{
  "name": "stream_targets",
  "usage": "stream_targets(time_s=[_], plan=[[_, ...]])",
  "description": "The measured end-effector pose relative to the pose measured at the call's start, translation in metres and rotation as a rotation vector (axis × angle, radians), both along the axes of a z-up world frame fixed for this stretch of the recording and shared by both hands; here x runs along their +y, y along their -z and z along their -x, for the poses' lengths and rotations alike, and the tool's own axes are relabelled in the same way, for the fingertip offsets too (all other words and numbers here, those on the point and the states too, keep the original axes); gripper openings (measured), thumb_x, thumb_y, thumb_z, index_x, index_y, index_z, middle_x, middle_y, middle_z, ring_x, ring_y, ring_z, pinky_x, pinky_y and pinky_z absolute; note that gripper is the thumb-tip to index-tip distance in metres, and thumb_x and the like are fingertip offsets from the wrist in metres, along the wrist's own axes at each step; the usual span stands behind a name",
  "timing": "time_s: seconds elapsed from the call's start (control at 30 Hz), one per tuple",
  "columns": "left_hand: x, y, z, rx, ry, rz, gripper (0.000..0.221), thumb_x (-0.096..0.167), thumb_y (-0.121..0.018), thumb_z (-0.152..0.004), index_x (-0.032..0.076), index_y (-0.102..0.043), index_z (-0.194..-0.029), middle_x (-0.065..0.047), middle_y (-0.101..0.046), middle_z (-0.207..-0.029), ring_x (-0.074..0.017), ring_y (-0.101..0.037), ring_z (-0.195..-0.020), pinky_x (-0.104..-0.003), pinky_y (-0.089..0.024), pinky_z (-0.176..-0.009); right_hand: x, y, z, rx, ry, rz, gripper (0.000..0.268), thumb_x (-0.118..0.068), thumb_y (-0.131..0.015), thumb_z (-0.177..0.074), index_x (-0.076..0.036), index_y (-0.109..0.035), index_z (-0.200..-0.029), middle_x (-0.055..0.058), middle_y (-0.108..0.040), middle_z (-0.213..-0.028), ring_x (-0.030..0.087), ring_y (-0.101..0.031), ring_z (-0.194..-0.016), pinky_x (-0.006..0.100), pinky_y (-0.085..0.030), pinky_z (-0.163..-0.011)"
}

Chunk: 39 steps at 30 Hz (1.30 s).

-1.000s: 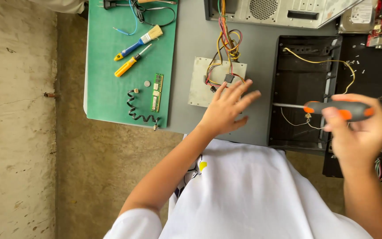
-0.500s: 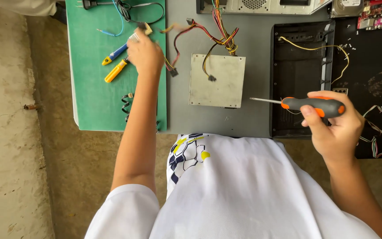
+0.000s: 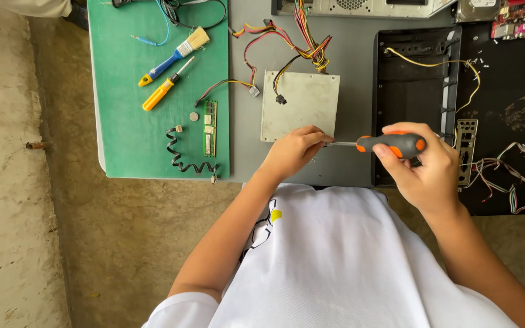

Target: The person is disassembling a computer, first removing the front panel and then using a screwdriver to open the power supply unit enclosure.

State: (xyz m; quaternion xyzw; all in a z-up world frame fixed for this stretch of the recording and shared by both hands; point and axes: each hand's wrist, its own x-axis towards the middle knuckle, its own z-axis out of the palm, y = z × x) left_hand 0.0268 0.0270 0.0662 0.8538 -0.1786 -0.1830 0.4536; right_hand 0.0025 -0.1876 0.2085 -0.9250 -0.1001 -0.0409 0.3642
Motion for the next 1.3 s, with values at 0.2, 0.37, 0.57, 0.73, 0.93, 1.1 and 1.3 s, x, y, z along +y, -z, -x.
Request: stream_targets(time_s=[0.2,0.37,0.57,0.73,0.93,1.1,1.3], plan=[[-0.002,0.018,-0.004,-0.22,0.02,0.0,0.016,0.021,-0.052,-0.098,0.027,-0.065,-0.104,0.011,-0.061,-0.098,-0.013,-0.061,-0.083,-0.03,-0.044,-0.051,0.005,0.0,-0.005,-0.026,-0.004,0.023,0.018,-0.017,-0.069,-0.098,-0.002,-0.063,-0.104,0.005,-0.062,-0.081,0.013,-0.043,-0.051,0.026,-0.038,-0.055],[-0.003,0.023,-0.003,-0.249,0.006,0.004,0.016,0.021,-0.052,-0.098,0.027,-0.066,-0.098,0.011,-0.061,-0.094,-0.0123,-0.06,-0.078,-0.029,-0.042,-0.049,0.009,-0.001,-0.005,-0.014,-0.006,0.012,0.017,-0.017,-0.07,-0.097,-0.002,-0.063,-0.104,0.004,-0.06,-0.078,0.012,-0.042,-0.052,0.025,-0.038,-0.053],[-0.014,0.034,0.003,-0.358,-0.123,-0.02,0.013,0.02,-0.054,-0.097,0.026,-0.065,-0.092,0.01,-0.061,-0.09,-0.0126,-0.059,-0.074,-0.029,-0.038,-0.045,0.005,-0.002,-0.006,-0.013,-0.016,0.029,0.019,-0.019,-0.069,-0.097,-0.003,-0.063,-0.104,0.004,-0.06,-0.076,0.013,-0.043,-0.052,0.026,-0.038,-0.053],[-0.02,0.038,0.007,-0.452,-0.186,-0.079,0.013,0.023,-0.055,-0.096,0.029,-0.065,-0.09,0.013,-0.059,-0.088,-0.0126,-0.054,-0.07,-0.029,-0.034,-0.039,0.0,0.002,-0.01,-0.026,-0.029,0.017,0.018,-0.018,-0.069,-0.099,-0.002,-0.063,-0.104,0.004,-0.062,-0.08,0.013,-0.044,-0.052,0.026,-0.038,-0.054],[-0.017,0.037,0.007,-0.431,-0.185,-0.038,0.013,0.021,-0.055,-0.097,0.027,-0.065,-0.091,0.011,-0.058,-0.088,-0.0145,-0.055,-0.072,-0.03,-0.035,-0.041,0.0,0.0,-0.012,-0.017,-0.031,-0.01,0.018,-0.016,-0.067,-0.1,0.0,-0.062,-0.105,0.005,-0.061,-0.079,0.013,-0.045,-0.053,0.026,-0.038,-0.054],[-0.017,0.035,0.006,-0.409,-0.187,-0.046,0.014,0.022,-0.054,-0.097,0.026,-0.065,-0.09,0.01,-0.058,-0.089,-0.0142,-0.056,-0.073,-0.03,-0.035,-0.039,0.005,0.002,-0.014,0.018,0.009,-0.036,0.02,-0.017,-0.066,-0.1,0.0,-0.061,-0.107,0.006,-0.061,-0.076,0.016,-0.053,-0.055,0.025,-0.043,-0.054],[-0.015,0.026,0.004,-0.314,-0.135,-0.02,0.017,0.017,-0.053,-0.094,0.029,-0.065,-0.097,0.011,-0.058,-0.094,-0.0156,-0.054,-0.077,-0.032,-0.038,-0.043,0.015,-0.01,-0.015,0.057,0.02,-0.019,0.019,-0.012,-0.07,-0.096,0.001,-0.06,-0.105,0.009,-0.063,-0.082,0.016,-0.053,-0.053,0.025,-0.043,-0.053]])
